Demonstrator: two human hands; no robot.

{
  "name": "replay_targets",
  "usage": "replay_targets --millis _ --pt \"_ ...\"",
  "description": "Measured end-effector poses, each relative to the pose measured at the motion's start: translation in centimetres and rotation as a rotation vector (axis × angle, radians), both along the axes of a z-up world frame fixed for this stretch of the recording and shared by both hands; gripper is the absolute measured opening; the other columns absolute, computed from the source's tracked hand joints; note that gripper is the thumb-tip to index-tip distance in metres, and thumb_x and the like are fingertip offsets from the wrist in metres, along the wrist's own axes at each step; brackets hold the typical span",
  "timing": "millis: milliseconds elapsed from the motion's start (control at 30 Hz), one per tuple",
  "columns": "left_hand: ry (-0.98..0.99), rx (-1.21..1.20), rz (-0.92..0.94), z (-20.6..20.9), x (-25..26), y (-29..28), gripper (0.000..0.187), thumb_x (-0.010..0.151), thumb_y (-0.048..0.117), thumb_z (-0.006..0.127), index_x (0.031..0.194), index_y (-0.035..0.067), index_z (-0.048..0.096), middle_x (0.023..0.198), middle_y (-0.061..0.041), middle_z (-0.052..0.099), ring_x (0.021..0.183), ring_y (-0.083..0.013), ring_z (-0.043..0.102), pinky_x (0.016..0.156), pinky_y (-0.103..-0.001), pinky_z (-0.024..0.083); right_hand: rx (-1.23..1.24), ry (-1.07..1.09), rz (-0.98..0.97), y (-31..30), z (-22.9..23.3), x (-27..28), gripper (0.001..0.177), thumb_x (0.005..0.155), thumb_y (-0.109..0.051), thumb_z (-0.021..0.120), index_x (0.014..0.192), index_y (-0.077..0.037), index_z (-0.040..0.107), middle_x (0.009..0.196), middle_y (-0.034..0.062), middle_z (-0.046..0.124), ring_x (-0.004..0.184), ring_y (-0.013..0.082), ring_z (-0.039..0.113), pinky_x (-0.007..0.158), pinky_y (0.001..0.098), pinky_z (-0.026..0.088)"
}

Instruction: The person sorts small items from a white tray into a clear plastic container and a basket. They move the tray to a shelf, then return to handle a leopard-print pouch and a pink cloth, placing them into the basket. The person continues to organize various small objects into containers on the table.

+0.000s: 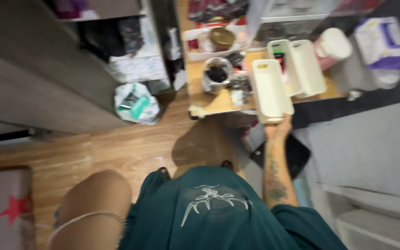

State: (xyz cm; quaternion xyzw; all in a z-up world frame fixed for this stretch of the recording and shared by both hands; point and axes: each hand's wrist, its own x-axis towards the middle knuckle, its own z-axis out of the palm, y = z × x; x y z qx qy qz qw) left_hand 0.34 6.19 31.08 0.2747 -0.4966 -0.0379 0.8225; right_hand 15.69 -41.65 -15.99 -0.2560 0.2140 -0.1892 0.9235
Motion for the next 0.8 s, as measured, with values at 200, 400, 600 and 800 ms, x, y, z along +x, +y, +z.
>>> replay_targets --millis 200,400,600,800 --pt "0.004 0.057 0.109 -0.8 3.6 -11.1 0.029 0.110 0.034 0.060 0.095 0.009 0.059 0.069 0.006 0.051 0.062 -0.0105 0.056 0.101 -0.047 0.051 -0.124 0.067 -0.118 -2.8 -2.4 4.1 0.024 0.089 0.000 0.066 0.106 -0.005 0.050 0.111 0.0161 0.060 0.104 0.0312 0.064 0.089 0.0531 0.059" --pt "0.112 0.174 0.340 -1.7 4.8 -15.4 0.030 0.112 0.036 0.059 0.101 0.008 0.059 0.071 0.007 0.049 0.065 -0.0092 0.056 0.112 -0.051 0.050 -0.010 0.103 0.041 -5.4 -3.2 6.8 0.028 0.083 0.001 0.065 0.109 -0.004 0.055 0.111 0.0153 0.062 0.105 0.0326 0.066 0.086 0.0536 0.060" --pt "0.604 0.566 0.645 -14.2 13.0 -19.8 0.016 0.107 0.018 0.060 0.097 0.006 0.056 0.083 -0.002 0.063 0.081 -0.0122 0.062 0.102 -0.043 0.052 0.243 0.096 0.166 -6.9 -3.5 7.6 0.043 0.088 -0.006 0.064 0.130 0.002 0.057 0.125 0.0160 0.065 0.117 0.0314 0.063 0.095 0.0497 0.056" --pt "0.969 0.541 0.312 -28.0 21.1 -22.4 0.017 0.107 0.019 0.056 0.095 0.007 0.060 0.085 -0.002 0.064 0.087 -0.0151 0.066 0.087 -0.033 0.057 0.321 0.270 0.249 -7.1 -4.1 8.2 0.048 0.083 -0.027 0.064 0.127 -0.007 0.058 0.126 0.0118 0.062 0.115 0.0311 0.059 0.084 0.0499 0.050"
